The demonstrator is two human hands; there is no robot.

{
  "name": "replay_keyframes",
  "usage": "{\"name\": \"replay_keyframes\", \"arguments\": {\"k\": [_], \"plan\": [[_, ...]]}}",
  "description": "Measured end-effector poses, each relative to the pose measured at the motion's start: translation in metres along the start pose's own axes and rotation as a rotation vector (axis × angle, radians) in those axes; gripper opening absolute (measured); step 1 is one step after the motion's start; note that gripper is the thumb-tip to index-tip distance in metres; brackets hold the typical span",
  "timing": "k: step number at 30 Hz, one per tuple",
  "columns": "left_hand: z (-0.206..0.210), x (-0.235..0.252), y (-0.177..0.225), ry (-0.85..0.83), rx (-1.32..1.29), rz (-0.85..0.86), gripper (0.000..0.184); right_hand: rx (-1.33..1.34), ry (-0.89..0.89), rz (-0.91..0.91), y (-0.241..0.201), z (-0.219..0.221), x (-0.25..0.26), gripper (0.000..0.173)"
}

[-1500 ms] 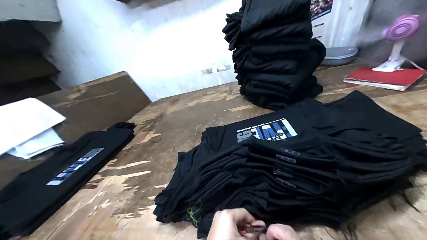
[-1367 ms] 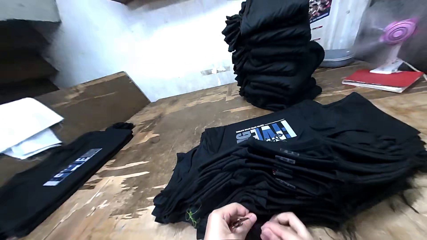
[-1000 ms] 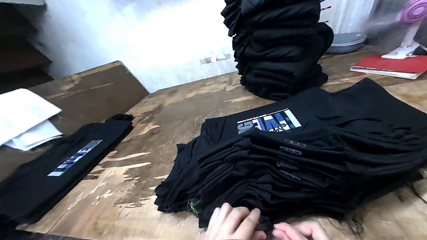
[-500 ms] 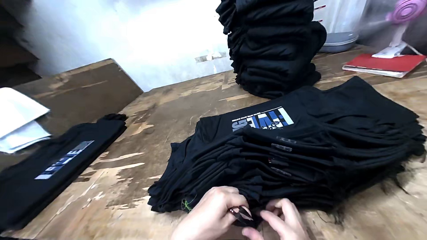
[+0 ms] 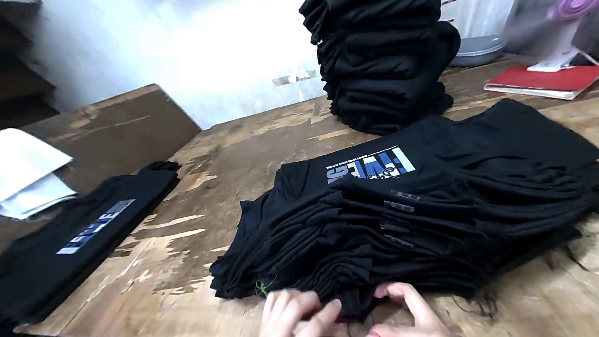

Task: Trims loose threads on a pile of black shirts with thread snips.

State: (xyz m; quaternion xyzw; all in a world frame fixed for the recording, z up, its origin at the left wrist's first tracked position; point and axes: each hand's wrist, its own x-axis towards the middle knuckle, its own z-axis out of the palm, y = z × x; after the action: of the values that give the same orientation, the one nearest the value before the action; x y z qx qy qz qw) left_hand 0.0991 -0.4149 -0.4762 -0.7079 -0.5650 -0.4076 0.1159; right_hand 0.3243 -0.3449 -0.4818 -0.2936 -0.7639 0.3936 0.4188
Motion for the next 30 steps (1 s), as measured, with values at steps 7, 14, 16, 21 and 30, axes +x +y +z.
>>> {"name": "replay_keyframes", "arguments": {"k": [7, 14, 16, 21, 30], "plan": [[0.035, -0.023, 0.009, 0.196, 0.268, 0.133, 0.016, 0.021, -0.063, 0.016, -0.004, -0.003, 0.001, 0.010], [0.033, -0.021, -0.014, 0.054, 0.033, -0.039, 0.035, -0.343, 0.023, -0.085, -0.002, -0.007, 0.002, 0.027], [0.035, -0.019, -0.020, 0.066, 0.030, 0.019, 0.018, -0.372, 0.131, -0.140, 0.001, 0.008, 0.006, 0.017], [0.030, -0.001, -0.027, 0.067, -0.057, 0.043, 0.012, -0.422, 0.216, -0.376, 0.009, 0.015, 0.002, 0.008], [0.021, 0.014, -0.035, -0.084, -0.240, -0.047, 0.018, -0.360, 0.086, 0.025, -0.009, 0.011, 0.001, 0.032]]}}
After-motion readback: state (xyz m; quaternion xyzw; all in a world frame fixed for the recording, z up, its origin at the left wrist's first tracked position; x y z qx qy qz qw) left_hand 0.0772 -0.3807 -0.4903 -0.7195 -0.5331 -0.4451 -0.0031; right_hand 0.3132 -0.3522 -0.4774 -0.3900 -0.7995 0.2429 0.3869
